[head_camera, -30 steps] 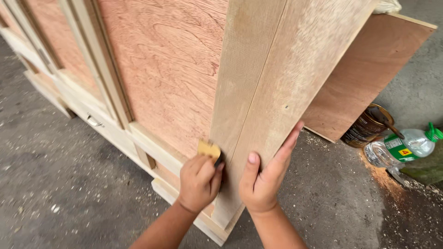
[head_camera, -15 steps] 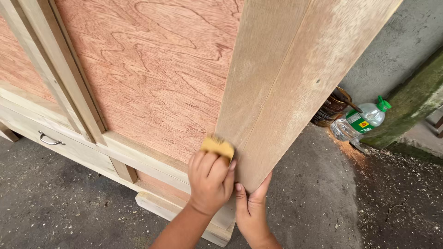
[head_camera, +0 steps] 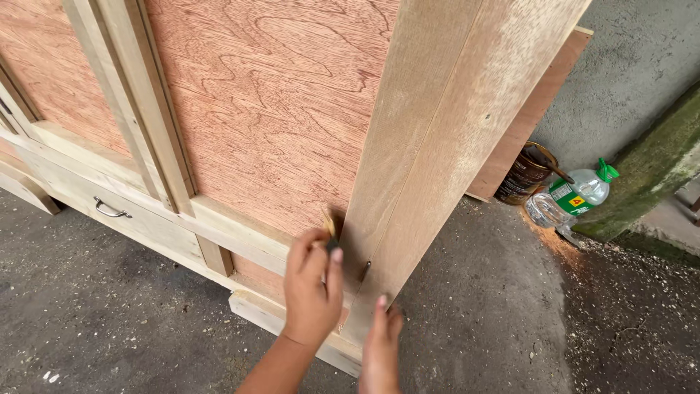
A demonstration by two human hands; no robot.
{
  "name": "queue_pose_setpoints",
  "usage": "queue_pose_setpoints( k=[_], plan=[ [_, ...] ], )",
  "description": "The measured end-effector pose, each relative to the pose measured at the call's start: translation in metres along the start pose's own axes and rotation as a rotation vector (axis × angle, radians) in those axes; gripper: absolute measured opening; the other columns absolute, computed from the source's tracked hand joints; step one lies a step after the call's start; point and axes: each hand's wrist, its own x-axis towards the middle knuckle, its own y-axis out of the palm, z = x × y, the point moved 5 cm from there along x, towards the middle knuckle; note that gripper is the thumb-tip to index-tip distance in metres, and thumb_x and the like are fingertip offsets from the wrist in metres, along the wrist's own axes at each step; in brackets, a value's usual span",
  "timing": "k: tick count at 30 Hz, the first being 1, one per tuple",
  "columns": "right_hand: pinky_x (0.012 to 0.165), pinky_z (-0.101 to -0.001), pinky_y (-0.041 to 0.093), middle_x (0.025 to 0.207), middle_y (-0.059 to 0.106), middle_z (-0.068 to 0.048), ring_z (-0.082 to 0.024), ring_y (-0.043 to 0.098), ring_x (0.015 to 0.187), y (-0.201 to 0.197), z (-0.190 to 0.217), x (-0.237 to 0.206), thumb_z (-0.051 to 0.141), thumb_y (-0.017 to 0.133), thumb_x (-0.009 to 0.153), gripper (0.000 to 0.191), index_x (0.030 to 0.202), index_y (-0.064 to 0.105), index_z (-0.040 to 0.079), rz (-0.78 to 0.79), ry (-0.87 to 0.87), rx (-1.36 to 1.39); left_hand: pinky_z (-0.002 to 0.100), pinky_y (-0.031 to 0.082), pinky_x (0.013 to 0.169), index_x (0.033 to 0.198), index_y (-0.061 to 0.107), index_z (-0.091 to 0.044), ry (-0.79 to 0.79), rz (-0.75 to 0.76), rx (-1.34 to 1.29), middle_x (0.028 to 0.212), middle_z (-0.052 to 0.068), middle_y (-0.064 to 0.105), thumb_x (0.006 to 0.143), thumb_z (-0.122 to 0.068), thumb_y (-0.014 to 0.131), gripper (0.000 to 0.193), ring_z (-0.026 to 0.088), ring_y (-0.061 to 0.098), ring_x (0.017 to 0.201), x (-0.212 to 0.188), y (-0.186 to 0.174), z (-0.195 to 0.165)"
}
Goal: The person sands the surfaces and edges of a wooden cabinet using a sanding sponge and sandpaper, working over the frame edges, panels, and door openings, and steadies the cabinet with the other hand while sanding different sides.
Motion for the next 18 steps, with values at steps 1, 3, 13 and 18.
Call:
queue_pose_setpoints(
  k=[1,3,13,18],
  plan=[
    [0.122,-0.0489,0.023,0.169,0.023,-0.010,-0.026,0.026,0.154,0.002,-0.023,-0.006,0.066,0.055,0.085,0.105,0.164,0.006,0.017,0.025,0.083,-0.010,0.040,0.050,0.075,0.099,0.061,0.002,-0.260,-0.014,-0.115,0.103,0.020,0.063,0.104,-0.010,0.059,0.013,0.028,0.060,0.087,0.002,-0.003,0.010],
    [0.121,-0.0518,0.023,0.169,0.021,-0.006,-0.025,0.025,0.154,0.006,-0.054,-0.016,0.073,0.056,0.078,0.113,0.165,0.004,0.022,0.137,0.203,0.002,0.044,0.043,0.065,0.101,0.065,0.004,-0.780,-0.037,-0.343,0.085,0.020,0.060,0.110,-0.011,0.058,0.019,0.025,0.050,0.067,-0.005,-0.007,0.031],
    [0.117,-0.0449,0.035,0.166,0.037,-0.017,-0.030,0.044,0.146,0.023,0.073,-0.075,0.036,0.040,0.103,0.067,0.162,0.027,0.005,0.419,-0.431,0.176,0.035,0.048,0.069,0.104,0.067,-0.002,-1.296,0.102,-0.964,0.083,0.005,0.067,0.104,-0.017,0.061,0.016,0.016,0.059,0.072,-0.065,0.022,0.044],
    [0.122,-0.0547,0.039,0.169,0.015,-0.019,-0.038,0.025,0.157,-0.019,0.162,-0.108,0.028,0.034,0.113,0.053,0.159,0.021,0.005,0.066,-1.355,0.085,0.044,0.046,0.103,0.139,0.056,-0.005,-0.346,-0.003,0.069,0.135,0.019,0.055,0.103,-0.025,0.058,0.041,0.028,0.054,0.125,-0.012,-0.018,0.042]
  ],
)
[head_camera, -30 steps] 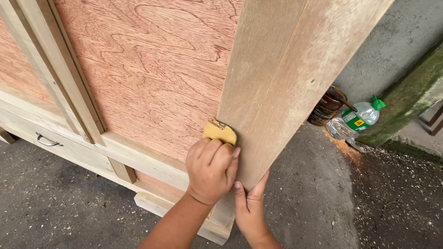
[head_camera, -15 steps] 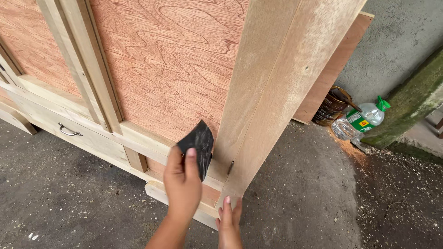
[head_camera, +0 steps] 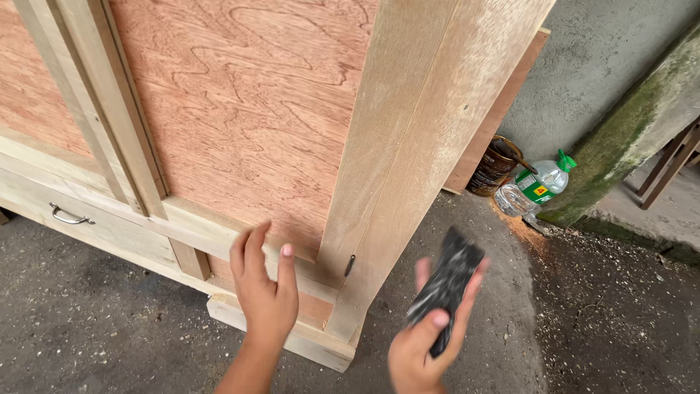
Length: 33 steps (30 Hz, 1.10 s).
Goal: The person sands the surfaces and edges of a wooden cabinet using a sanding sponge and sandpaper, working over the frame edges, panels, and door openings, and steadies the cabinet with the other hand while sanding different sides.
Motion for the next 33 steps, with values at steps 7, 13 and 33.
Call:
queue_pose_setpoints(
  k=[7,13,33],
  plan=[
    [0.127,-0.0619,-0.003,0.168,0.036,0.001,-0.032,0.005,0.160,0.044,-0.063,0.037,0.021,0.052,0.106,0.050,0.156,0.054,0.020,0.585,-0.684,-1.097,0.056,0.017,0.118,0.158,0.024,-0.012,0.206,0.439,0.436,0.165,0.014,0.023,0.089,-0.038,0.063,0.083,0.033,0.019,0.153,-0.005,0.021,0.013],
    [0.123,-0.0638,-0.009,0.164,0.043,0.009,-0.024,0.014,0.159,0.061,-0.033,0.040,0.026,0.050,0.105,0.049,0.153,0.059,0.027,0.706,-0.864,-1.185,0.055,0.019,0.118,0.158,0.027,-0.014,0.209,0.424,0.403,0.165,0.013,0.025,0.089,-0.038,0.064,0.082,0.033,0.021,0.153,-0.015,0.024,0.027],
    [0.125,-0.0661,-0.013,0.171,0.041,0.012,-0.019,0.012,0.164,0.065,-0.042,0.117,0.013,0.049,0.121,0.046,0.165,0.055,0.028,0.441,-0.781,-1.259,0.054,0.018,0.121,0.160,0.027,-0.015,0.205,0.414,0.336,0.166,0.013,0.027,0.091,-0.034,0.065,0.081,0.034,0.022,0.154,-0.015,0.021,0.024]
  ],
)
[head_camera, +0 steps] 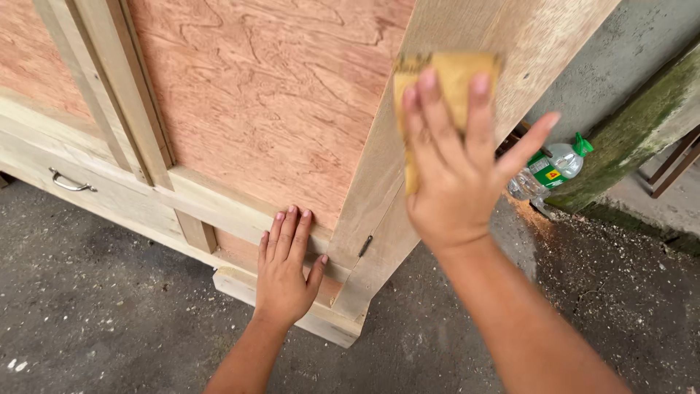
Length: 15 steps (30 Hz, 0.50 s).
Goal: The person sands the surfaces and edges of a wooden cabinet using a sanding sponge and sandpaper, working over the frame edges, panels, and door openings, and steadies the cabinet with the other hand while sanding different sides.
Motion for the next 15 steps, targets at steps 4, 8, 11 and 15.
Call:
queue_pose_setpoints(
  k=[4,8,11,15],
  plan=[
    [0.117,-0.0689,-0.015,0.168,0.039,0.007,-0.025,0.013,0.158,-0.022,0.060,-0.042,0.027,0.049,0.110,0.052,0.162,0.047,0.024,0.187,-0.300,0.056,0.056,0.018,0.120,0.157,0.033,-0.015,0.029,0.008,0.049,0.162,0.013,0.032,0.089,-0.036,0.067,0.079,0.033,0.025,0.151,0.000,0.000,0.004],
    [0.120,-0.0654,-0.016,0.166,0.038,0.009,-0.020,0.017,0.160,-0.019,0.046,-0.046,0.025,0.050,0.109,0.048,0.157,0.053,0.028,0.144,-0.327,0.027,0.056,0.021,0.120,0.152,0.042,-0.014,0.075,-0.053,0.002,0.158,0.012,0.038,0.090,-0.038,0.069,0.072,0.034,0.030,0.150,-0.003,-0.002,0.006],
    [0.122,-0.0626,-0.016,0.173,0.037,0.009,-0.022,0.021,0.162,-0.002,0.009,-0.015,0.021,0.050,0.121,0.043,0.163,0.057,0.028,0.089,-0.091,-0.011,0.057,0.022,0.120,0.148,0.047,-0.013,0.080,-0.092,-0.029,0.156,0.012,0.041,0.090,-0.039,0.070,0.067,0.035,0.031,0.150,-0.005,-0.001,0.006],
    [0.122,-0.0628,-0.016,0.169,0.043,0.006,-0.026,0.019,0.160,-0.015,0.038,-0.018,0.022,0.045,0.118,0.043,0.159,0.059,0.024,0.059,-0.145,0.047,0.056,0.023,0.122,0.146,0.049,-0.013,0.059,-0.094,-0.019,0.156,0.011,0.043,0.090,-0.035,0.070,0.064,0.035,0.032,0.151,-0.006,0.003,0.007]
  ],
)
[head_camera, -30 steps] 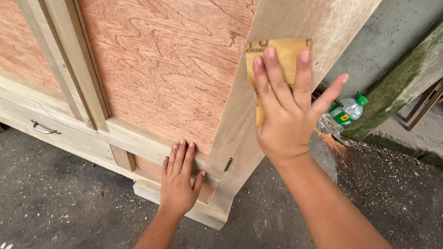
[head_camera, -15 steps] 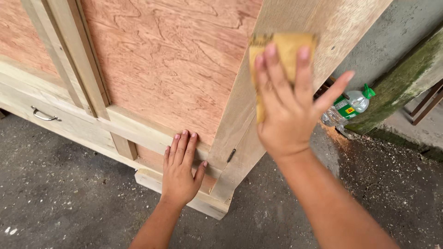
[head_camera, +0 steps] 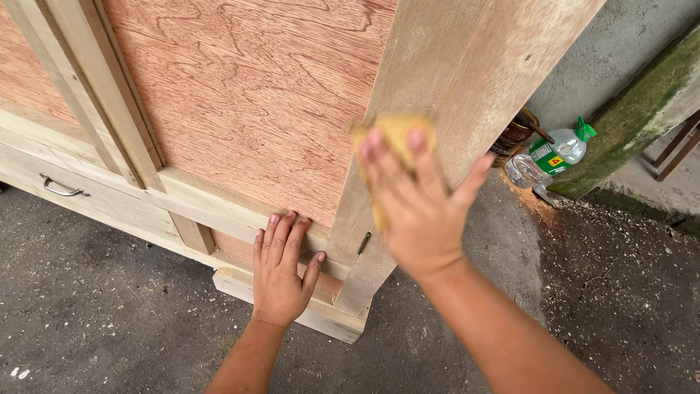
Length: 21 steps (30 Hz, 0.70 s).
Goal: The person sands the surfaces and edges of a wooden cabinet using a sanding sponge and sandpaper, working over the frame edges, panels, and door openings, and steadies the cabinet with the other hand while sanding different sides.
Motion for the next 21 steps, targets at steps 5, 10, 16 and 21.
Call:
queue_pose_setpoints(
  k=[5,10,16,21],
  plan=[
    [0.124,-0.0620,-0.015,0.161,0.051,0.009,-0.020,0.023,0.157,-0.013,0.027,-0.023,0.030,0.044,0.110,0.047,0.154,0.058,0.025,0.097,-0.258,-0.109,0.057,0.023,0.122,0.147,0.048,-0.012,0.011,-0.014,-0.003,0.156,0.011,0.042,0.091,-0.032,0.070,0.063,0.034,0.032,0.151,-0.001,0.001,-0.001],
    [0.131,-0.0542,-0.013,0.168,0.047,0.003,-0.022,0.021,0.159,0.008,-0.027,0.015,0.021,0.047,0.119,0.041,0.159,0.052,0.018,-0.031,-0.105,-0.176,0.057,0.022,0.122,0.147,0.048,-0.013,0.003,0.000,0.023,0.156,0.012,0.042,0.091,-0.034,0.070,0.064,0.034,0.030,0.150,-0.002,0.003,0.000],
    [0.125,-0.0527,-0.002,0.165,0.044,0.001,-0.020,0.029,0.154,0.000,0.055,-0.012,0.027,0.055,0.096,0.055,0.149,0.059,0.013,0.270,-0.401,0.003,0.057,0.022,0.121,0.147,0.049,-0.013,0.006,-0.017,0.016,0.156,0.011,0.043,0.091,-0.035,0.070,0.064,0.033,0.032,0.150,0.000,0.001,0.001],
    [0.127,-0.0540,-0.006,0.166,0.046,0.000,-0.021,0.024,0.158,-0.013,0.017,0.015,0.024,0.057,0.104,0.054,0.157,0.057,0.015,0.121,-0.351,0.000,0.056,0.023,0.121,0.146,0.051,-0.014,0.011,-0.033,0.004,0.155,0.009,0.045,0.090,-0.034,0.070,0.062,0.032,0.033,0.150,0.000,0.000,0.001]
  ],
)
